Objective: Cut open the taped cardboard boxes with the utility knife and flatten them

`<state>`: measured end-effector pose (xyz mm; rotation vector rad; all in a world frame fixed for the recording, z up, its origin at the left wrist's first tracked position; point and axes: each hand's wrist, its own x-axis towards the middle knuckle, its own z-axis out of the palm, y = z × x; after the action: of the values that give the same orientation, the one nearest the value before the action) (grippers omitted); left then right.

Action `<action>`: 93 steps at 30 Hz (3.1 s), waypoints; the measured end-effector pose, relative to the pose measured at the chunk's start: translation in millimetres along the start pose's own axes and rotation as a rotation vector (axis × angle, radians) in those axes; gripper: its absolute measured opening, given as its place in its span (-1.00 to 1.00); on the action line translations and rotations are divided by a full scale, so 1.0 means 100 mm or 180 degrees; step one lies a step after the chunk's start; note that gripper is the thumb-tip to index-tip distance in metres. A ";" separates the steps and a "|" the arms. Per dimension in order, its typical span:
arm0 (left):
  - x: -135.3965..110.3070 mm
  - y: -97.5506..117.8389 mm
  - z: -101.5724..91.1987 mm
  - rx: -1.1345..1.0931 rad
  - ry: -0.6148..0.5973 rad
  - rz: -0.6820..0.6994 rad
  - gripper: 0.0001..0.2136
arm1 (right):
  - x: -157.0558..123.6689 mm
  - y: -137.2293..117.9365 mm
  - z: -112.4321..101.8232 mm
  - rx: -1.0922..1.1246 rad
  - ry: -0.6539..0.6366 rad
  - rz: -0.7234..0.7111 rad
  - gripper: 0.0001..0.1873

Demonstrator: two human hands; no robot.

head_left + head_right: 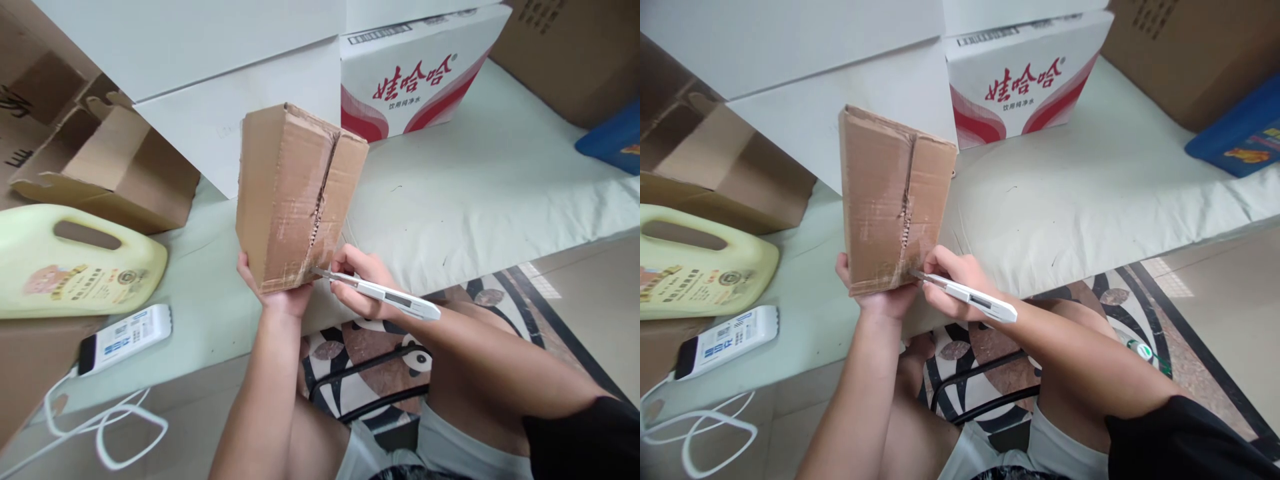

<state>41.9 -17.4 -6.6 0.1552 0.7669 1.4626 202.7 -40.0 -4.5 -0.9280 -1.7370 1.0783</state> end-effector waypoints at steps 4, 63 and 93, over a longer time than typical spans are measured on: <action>-0.02 0.00 -0.01 0.0129 -0.0144 -0.0006 -0.45 | -0.02 0.00 0.01 -0.0035 0.0036 0.0004 -0.83; 0.08 -0.02 0.00 -0.0037 0.0355 -0.0018 -0.52 | -0.06 0.18 0.03 0.0070 -0.0132 -0.0005 -0.84; 0.06 0.00 0.05 0.0007 0.0621 -0.0114 -0.52 | -0.07 0.20 0.03 0.0054 -0.0180 0.0005 -0.83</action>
<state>44.4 -9.5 -5.1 0.0000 0.9245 1.4570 205.7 -39.8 -26.0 -0.8964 -1.7708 1.1285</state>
